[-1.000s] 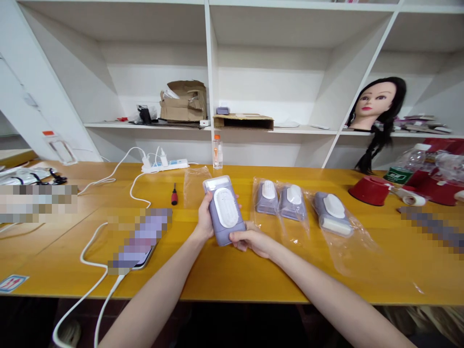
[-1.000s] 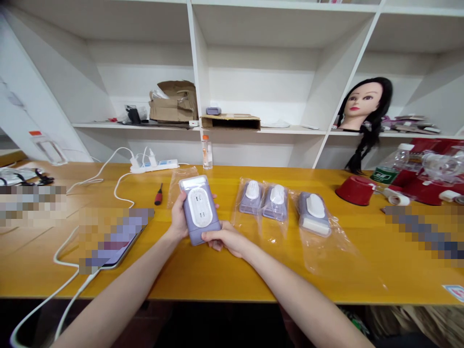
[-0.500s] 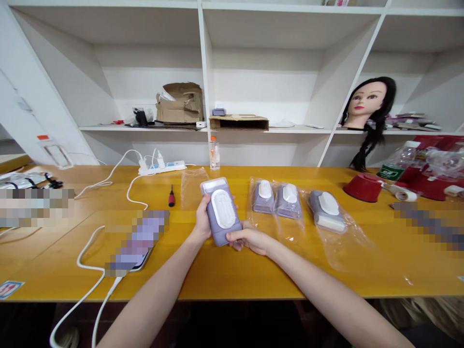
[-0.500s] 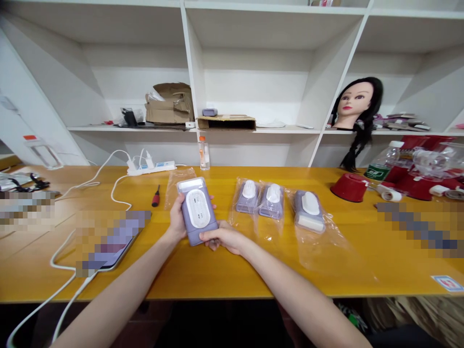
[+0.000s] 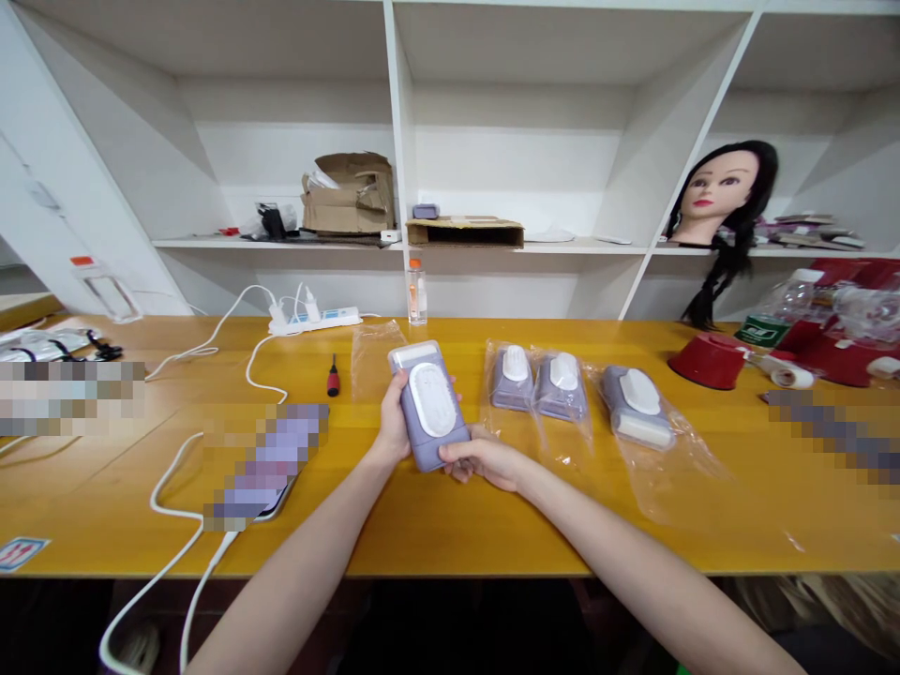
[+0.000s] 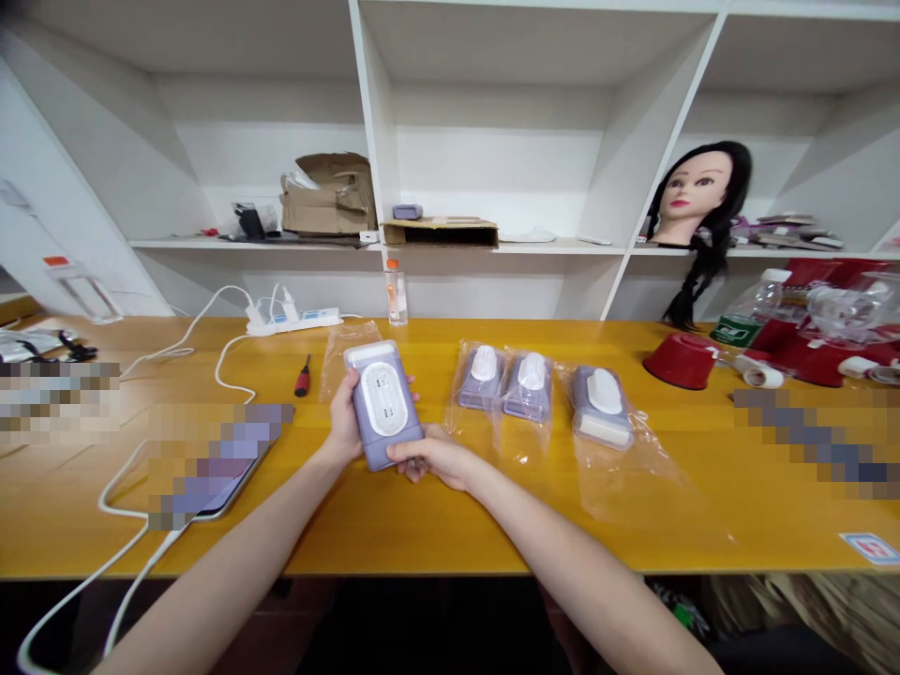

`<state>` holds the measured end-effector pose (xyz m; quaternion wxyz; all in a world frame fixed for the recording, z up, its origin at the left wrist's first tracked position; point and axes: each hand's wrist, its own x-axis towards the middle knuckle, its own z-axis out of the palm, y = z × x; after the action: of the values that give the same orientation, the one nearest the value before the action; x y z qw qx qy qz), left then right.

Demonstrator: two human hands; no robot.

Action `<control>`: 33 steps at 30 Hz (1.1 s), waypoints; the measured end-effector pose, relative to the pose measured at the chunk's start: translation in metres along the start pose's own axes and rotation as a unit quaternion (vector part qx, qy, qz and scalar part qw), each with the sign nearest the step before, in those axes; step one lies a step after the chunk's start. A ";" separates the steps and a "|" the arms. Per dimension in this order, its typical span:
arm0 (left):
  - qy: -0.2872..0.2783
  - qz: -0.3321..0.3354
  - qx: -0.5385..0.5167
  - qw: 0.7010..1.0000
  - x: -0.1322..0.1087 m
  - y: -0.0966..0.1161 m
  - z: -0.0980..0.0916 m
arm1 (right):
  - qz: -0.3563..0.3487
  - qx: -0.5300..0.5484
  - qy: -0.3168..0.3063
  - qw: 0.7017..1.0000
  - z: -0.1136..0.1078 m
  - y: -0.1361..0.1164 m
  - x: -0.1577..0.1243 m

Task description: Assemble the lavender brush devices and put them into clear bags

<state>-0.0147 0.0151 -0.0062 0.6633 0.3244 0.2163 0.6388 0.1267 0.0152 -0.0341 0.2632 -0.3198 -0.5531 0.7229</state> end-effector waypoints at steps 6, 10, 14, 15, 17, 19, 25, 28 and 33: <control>0.016 -0.010 -0.014 1.000 0.001 0.000 -0.001 | 0.001 -0.005 0.007 1.000 0.001 -0.002 -0.001; 0.025 -0.018 -0.027 0.999 0.003 -0.001 -0.001 | 0.000 -0.005 0.008 1.000 0.002 -0.002 -0.001; 0.033 -0.019 -0.025 0.999 0.002 -0.001 -0.002 | 0.000 -0.004 0.008 1.000 0.002 -0.002 -0.001; 0.034 -0.019 -0.023 0.999 0.002 -0.001 -0.001 | 0.001 -0.004 0.009 1.000 0.002 -0.002 -0.001; 0.034 -0.019 -0.020 0.999 0.001 0.000 -0.001 | 0.002 -0.004 0.010 1.000 0.002 -0.002 -0.001; 0.033 -0.016 -0.019 0.999 0.001 0.000 -0.001 | 0.002 -0.005 0.011 1.000 0.001 -0.001 -0.001; 0.031 -0.016 -0.018 0.999 0.001 -0.001 -0.001 | 0.000 -0.014 0.013 1.000 0.001 0.001 0.000; 0.048 -0.009 -0.024 0.999 0.002 0.000 0.000 | -0.010 -0.016 0.020 1.000 0.002 -0.001 -0.001; 0.192 0.100 -0.067 0.974 0.009 0.000 0.001 | -0.144 -0.157 0.179 0.960 0.010 -0.008 -0.002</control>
<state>-0.0132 0.0233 -0.0040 0.5625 0.1706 0.2633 0.7649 0.1209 0.0098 -0.0244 0.4055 -0.3981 -0.6440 0.5122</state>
